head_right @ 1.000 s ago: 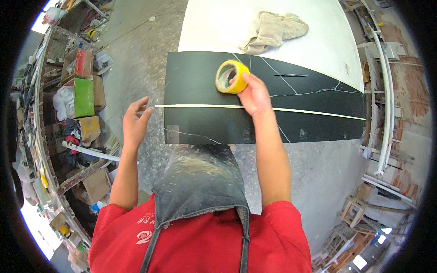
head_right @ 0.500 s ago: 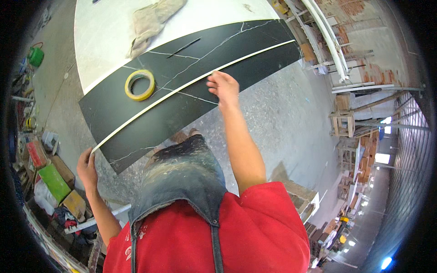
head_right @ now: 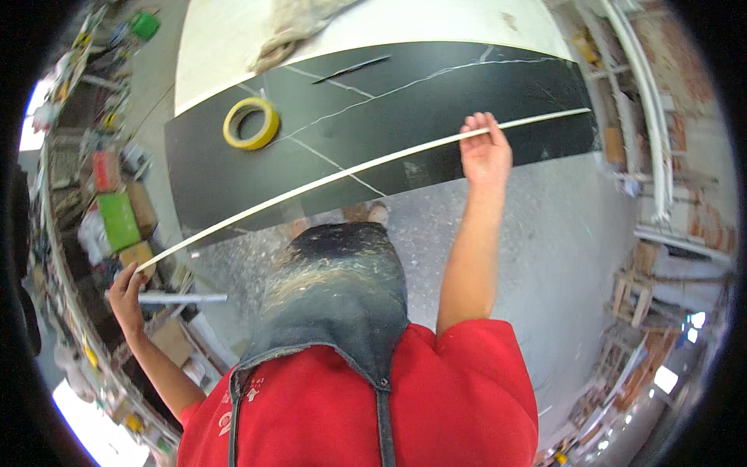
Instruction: The person applies yellow masking tape along the edges of a large dark marble-patterned tile, then removes the tape and inspects the tile. The person walks through a workshop area and places the tile onto a metal rack.
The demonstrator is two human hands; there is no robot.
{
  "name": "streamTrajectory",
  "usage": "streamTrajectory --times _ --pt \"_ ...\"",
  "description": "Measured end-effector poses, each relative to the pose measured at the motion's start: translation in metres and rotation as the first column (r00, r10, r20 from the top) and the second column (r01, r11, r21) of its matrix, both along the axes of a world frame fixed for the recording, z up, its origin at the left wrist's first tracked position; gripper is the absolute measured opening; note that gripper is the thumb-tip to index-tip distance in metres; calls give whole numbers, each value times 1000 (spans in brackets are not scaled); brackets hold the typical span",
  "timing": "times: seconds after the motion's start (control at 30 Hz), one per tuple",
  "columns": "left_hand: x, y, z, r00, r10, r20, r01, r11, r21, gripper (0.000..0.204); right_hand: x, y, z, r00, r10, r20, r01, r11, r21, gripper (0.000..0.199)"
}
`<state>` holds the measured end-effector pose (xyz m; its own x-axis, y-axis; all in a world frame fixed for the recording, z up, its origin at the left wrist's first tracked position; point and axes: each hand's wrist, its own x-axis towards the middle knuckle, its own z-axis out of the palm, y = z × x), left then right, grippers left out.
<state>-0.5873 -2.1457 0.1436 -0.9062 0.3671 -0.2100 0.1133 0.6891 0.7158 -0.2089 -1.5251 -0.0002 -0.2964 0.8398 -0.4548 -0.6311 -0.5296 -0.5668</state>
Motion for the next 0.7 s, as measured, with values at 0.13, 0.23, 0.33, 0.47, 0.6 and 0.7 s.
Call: streamTrajectory --times 0.13,0.23,0.33,0.47,0.6,0.7 --pt "34 -15 -4 980 178 90 -188 975 117 30 13 -11 16 995 79 69 -81 996 29 20" --pt "52 -42 -35 908 254 333 -378 840 390 35 27 -22 33 985 92 144 -101 993 62 24" --pt "74 -38 -66 856 228 464 -486 659 574 33 56 -28 33 978 109 180 -129 986 105 29" --pt "81 -34 -117 780 181 600 -605 465 646 34 94 -53 16 960 6 280 -43 991 128 33" --pt "81 -33 -165 694 211 688 -707 383 595 39 134 -86 -5 894 -69 443 34 996 85 27" --pt "92 -29 -204 653 186 734 -744 334 578 42 163 -87 -49 959 89 270 -112 991 70 17"
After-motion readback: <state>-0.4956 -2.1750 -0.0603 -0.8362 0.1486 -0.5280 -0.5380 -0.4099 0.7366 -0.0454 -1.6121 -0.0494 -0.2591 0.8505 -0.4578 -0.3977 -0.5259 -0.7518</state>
